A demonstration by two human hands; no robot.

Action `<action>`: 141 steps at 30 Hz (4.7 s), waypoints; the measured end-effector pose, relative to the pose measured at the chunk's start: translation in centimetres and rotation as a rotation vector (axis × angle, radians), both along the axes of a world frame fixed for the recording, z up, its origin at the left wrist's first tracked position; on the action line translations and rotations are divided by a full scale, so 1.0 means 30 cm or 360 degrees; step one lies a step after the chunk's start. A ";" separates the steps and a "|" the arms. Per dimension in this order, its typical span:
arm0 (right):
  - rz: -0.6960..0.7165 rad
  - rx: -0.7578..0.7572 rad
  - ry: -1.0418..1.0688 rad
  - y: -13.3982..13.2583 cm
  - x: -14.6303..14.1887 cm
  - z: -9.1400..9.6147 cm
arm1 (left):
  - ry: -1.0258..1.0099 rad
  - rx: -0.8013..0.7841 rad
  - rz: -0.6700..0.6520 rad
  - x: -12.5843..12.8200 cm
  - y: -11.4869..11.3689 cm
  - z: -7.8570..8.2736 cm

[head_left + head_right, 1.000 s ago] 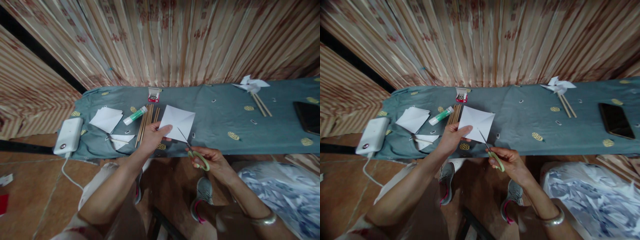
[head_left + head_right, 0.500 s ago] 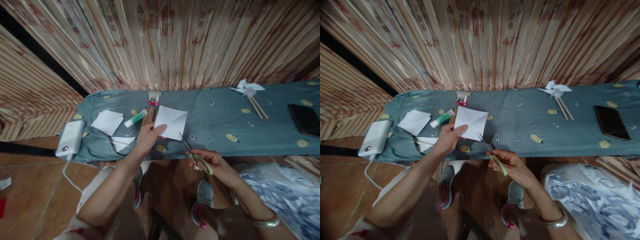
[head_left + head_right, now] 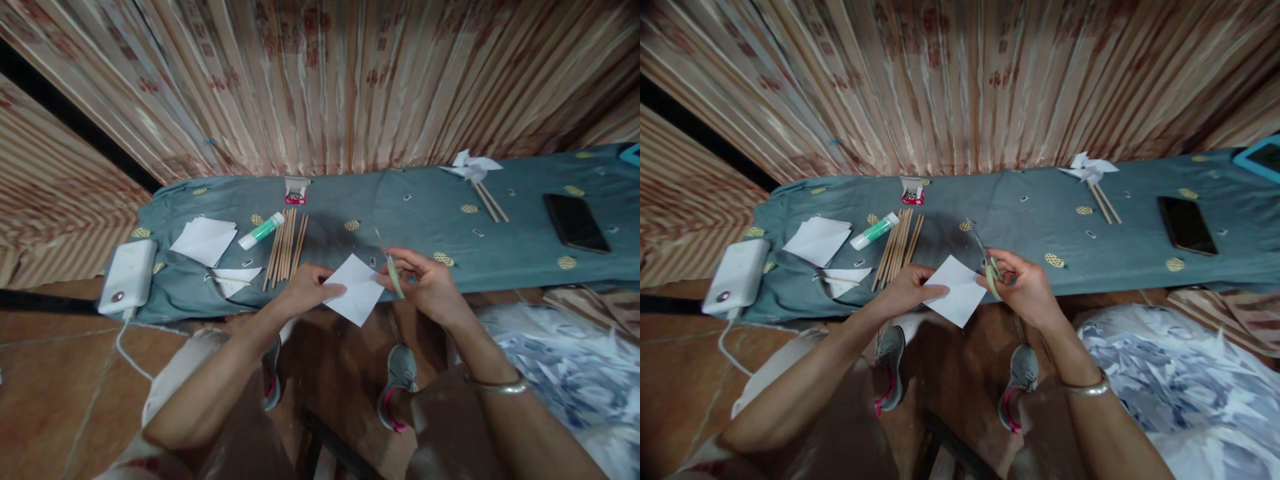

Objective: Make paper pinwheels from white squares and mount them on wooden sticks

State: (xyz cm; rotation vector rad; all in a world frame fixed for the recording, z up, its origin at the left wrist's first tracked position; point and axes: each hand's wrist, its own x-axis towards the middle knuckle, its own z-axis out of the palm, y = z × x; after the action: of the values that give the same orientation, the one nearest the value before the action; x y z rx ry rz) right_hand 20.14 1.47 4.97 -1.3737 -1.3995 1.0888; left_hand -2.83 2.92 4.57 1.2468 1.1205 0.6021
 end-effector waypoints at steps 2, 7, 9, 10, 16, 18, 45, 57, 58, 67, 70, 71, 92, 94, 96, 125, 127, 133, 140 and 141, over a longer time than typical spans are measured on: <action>0.0033 0.0052 -0.0218 0.001 0.005 -0.006 | 0.0090 0.0059 -0.0082 -0.006 0.001 -0.007; 0.0133 0.0138 -0.0512 -0.006 0.023 0.008 | 0.0268 0.0256 -0.0200 -0.015 0.005 -0.013; 0.0220 0.0195 -0.0554 -0.011 0.014 0.019 | 0.0298 0.0324 -0.0228 -0.013 0.002 -0.011; 0.0251 0.0218 -0.0569 -0.013 0.006 0.022 | 0.0298 0.0347 -0.0231 -0.012 0.001 -0.011; 0.0078 0.0131 -0.0361 0.008 -0.055 -0.020 | -0.0085 0.0129 0.0219 -0.006 0.015 0.007; -0.0096 0.0082 -0.0120 0.028 -0.071 -0.045 | -0.0413 0.0008 0.0485 0.006 0.021 0.022; 0.0013 -0.0355 0.0715 0.017 -0.210 -0.037 | -0.0541 -0.0063 0.1052 0.066 0.059 0.002; 0.0137 -0.0433 0.0625 -0.001 -0.227 -0.038 | -0.0576 0.0046 0.1205 0.019 0.096 0.040; 0.0184 -0.0455 0.0612 -0.012 -0.224 -0.037 | -0.0613 0.0088 0.1230 0.007 0.105 0.043; 0.0692 -0.0551 0.0552 -0.088 -0.161 -0.028 | -0.0691 0.0094 0.1251 -0.034 0.123 0.056; 0.0725 -0.0555 0.0482 -0.086 -0.143 -0.031 | -0.0650 0.0107 0.1201 -0.020 0.116 0.042; 0.0736 -0.0554 0.0469 -0.085 -0.140 -0.032 | -0.0641 0.0103 0.1185 -0.014 0.113 0.038; 0.0608 -0.0626 0.0568 -0.074 -0.139 -0.046 | -0.0612 0.0008 0.1093 0.040 0.093 0.024; 0.0615 -0.0611 0.0548 -0.073 -0.139 -0.043 | -0.0606 0.0015 0.1088 0.041 0.091 0.024; 0.0623 -0.0606 0.0534 -0.072 -0.139 -0.041 | -0.0597 0.0004 0.1087 0.042 0.090 0.025; 0.0546 -0.0671 0.0526 -0.062 -0.149 -0.022 | -0.0569 0.0034 0.1158 0.040 0.092 0.029; 0.0528 -0.0684 0.0541 -0.061 -0.151 -0.017 | -0.0554 0.0026 0.1152 0.039 0.093 0.026; 0.0477 -0.0709 0.0555 -0.061 -0.152 -0.015 | -0.0507 0.0039 0.1099 0.039 0.086 0.027; 0.0461 -0.0697 0.0558 -0.061 -0.148 -0.016 | -0.0432 -0.0002 0.1073 0.044 0.077 0.034; 0.0461 -0.0695 0.0546 -0.060 -0.148 -0.015 | -0.0434 0.0005 0.1074 0.044 0.078 0.034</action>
State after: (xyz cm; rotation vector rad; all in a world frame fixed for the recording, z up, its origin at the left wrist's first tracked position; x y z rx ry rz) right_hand 15.70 -0.34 4.51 -1.2161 -1.1684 1.8110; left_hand -1.51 5.24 5.60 0.7364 1.2990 1.2381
